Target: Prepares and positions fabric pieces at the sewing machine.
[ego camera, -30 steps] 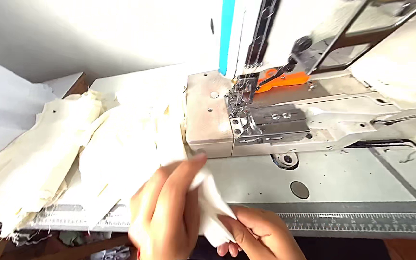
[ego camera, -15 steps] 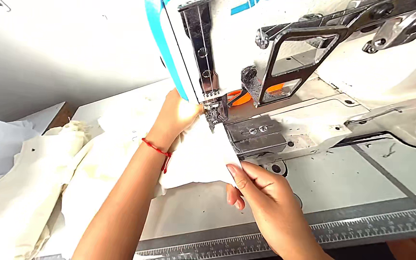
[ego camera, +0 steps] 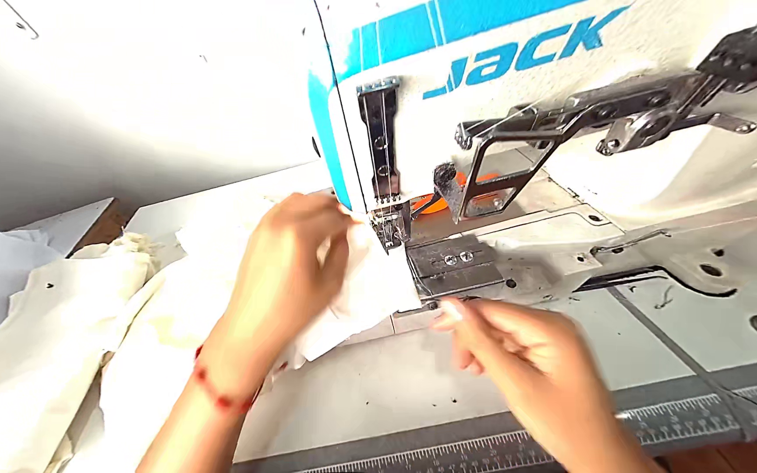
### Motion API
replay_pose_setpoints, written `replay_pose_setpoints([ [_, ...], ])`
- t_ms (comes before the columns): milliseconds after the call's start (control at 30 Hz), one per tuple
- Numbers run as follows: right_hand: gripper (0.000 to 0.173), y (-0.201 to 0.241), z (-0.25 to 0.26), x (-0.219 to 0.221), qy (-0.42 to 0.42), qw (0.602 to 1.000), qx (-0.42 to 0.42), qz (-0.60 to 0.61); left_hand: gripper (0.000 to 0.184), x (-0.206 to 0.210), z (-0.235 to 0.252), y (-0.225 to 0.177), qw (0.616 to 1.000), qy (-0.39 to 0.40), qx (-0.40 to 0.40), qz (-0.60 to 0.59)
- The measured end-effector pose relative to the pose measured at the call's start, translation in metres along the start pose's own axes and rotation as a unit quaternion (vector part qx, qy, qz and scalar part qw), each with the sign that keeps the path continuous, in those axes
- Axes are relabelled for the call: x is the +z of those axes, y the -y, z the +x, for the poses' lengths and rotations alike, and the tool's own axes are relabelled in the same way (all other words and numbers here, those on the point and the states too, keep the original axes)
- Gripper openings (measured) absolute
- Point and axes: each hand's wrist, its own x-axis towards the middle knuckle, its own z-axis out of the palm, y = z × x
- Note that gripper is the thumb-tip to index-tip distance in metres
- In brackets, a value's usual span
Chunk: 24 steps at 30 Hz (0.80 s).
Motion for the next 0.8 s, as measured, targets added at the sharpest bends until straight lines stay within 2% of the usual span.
replay_pose_setpoints([
  [67, 0.024, 0.002, 0.017, -0.020, -0.005, 0.988, -0.101, -0.121, 0.026, -0.008, -0.010, -0.008, 0.992, 0.029, 0.120, -0.009],
  [133, 0.026, 0.005, 0.037, -0.026, 0.040, 0.959, -0.167, -0.226, 0.029, -0.001, -0.008, -0.013, 0.980, 0.074, 0.186, 0.018],
  [233, 0.032, 0.001, 0.059, -0.021, 0.170, 0.928, -0.217, -0.250, 0.020, -0.005, 0.002, -0.009, 0.972, 0.106, 0.207, 0.042],
  [300, 0.023, 0.000, 0.067, -0.016, 0.224, 0.921, -0.237, -0.212, 0.019, -0.023, 0.009, -0.015, 0.974, 0.085, 0.203, 0.044],
  [367, 0.017, 0.003, 0.067, -0.011, 0.257, 0.935, -0.218, -0.110, 0.020, -0.032, 0.004, -0.031, 0.977, 0.041, 0.202, 0.051],
  [433, 0.018, 0.009, 0.059, -0.009, 0.287, 0.944, -0.162, -0.017, 0.019, -0.021, -0.023, -0.049, 0.979, -0.021, 0.199, 0.028],
  [533, 0.030, 0.011, 0.036, -0.007, 0.235, 0.968, -0.093, -0.006, 0.032, 0.026, -0.083, -0.074, 0.975, -0.056, 0.194, -0.093],
  [567, 0.029, 0.011, 0.029, -0.004, 0.206, 0.976, -0.077, 0.001, 0.033, 0.047, -0.093, -0.078, 0.976, -0.066, 0.179, -0.102],
  [600, 0.028, 0.012, 0.024, -0.001, 0.182, 0.981, -0.065, 0.014, 0.030, 0.066, -0.101, -0.080, 0.983, -0.098, 0.130, -0.082],
  [667, 0.025, 0.015, 0.019, 0.006, 0.149, 0.986, -0.048, 0.050, 0.020, 0.090, -0.099, -0.084, 0.983, -0.182, -0.012, 0.006],
  [733, 0.022, 0.021, 0.020, 0.011, 0.115, 0.990, -0.043, 0.074, 0.017, 0.097, -0.084, -0.086, 0.965, -0.244, -0.088, 0.049],
  [800, 0.018, 0.026, 0.023, 0.013, 0.086, 0.993, -0.040, 0.077, 0.017, 0.096, -0.071, -0.089, 0.954, -0.265, -0.129, 0.059],
])
